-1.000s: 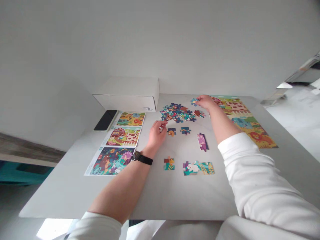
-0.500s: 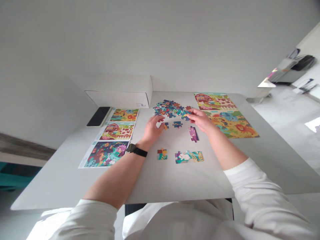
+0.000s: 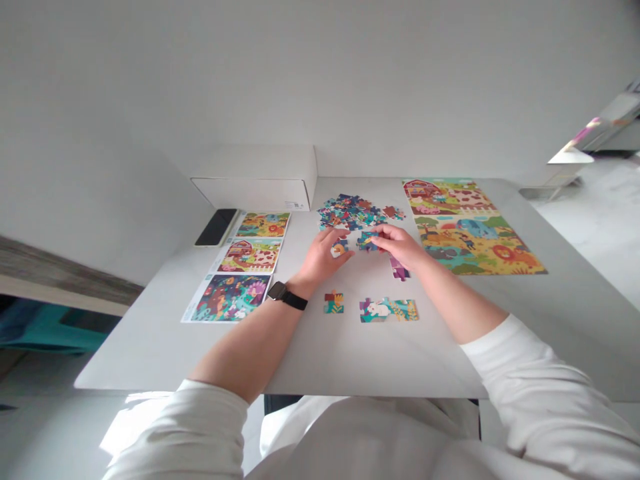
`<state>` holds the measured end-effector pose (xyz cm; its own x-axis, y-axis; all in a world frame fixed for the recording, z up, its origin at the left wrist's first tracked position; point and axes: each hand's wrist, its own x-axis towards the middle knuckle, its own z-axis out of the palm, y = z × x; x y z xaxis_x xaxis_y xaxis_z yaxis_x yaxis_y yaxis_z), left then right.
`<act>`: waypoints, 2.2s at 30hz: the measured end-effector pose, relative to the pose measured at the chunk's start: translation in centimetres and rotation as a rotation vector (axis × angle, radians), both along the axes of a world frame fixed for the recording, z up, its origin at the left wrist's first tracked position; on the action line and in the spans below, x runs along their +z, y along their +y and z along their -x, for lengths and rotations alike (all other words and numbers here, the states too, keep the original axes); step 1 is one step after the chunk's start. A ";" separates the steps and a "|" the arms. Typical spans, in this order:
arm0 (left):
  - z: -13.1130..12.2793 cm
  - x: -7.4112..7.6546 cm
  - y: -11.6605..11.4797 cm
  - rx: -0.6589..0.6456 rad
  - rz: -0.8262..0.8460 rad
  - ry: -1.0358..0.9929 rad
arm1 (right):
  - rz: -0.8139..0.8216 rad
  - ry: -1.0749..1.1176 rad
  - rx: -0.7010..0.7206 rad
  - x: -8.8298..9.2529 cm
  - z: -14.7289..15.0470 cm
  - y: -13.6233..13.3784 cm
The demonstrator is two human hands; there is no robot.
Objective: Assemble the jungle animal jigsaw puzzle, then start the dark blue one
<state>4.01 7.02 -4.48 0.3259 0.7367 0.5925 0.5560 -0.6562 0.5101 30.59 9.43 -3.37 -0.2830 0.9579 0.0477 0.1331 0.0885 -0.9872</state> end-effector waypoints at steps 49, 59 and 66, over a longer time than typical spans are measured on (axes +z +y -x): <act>0.4 -1.6 1.5 0.167 0.134 0.122 | -0.582 -0.850 0.064 -1.0 -0.9 0.8; -0.8 0.2 3.4 0.108 0.151 0.155 | -0.520 -0.920 0.007 0.0 -1.7 0.3; -1.3 -1.5 4.0 0.137 0.190 0.226 | -0.548 -0.952 -0.020 -0.6 -1.8 0.5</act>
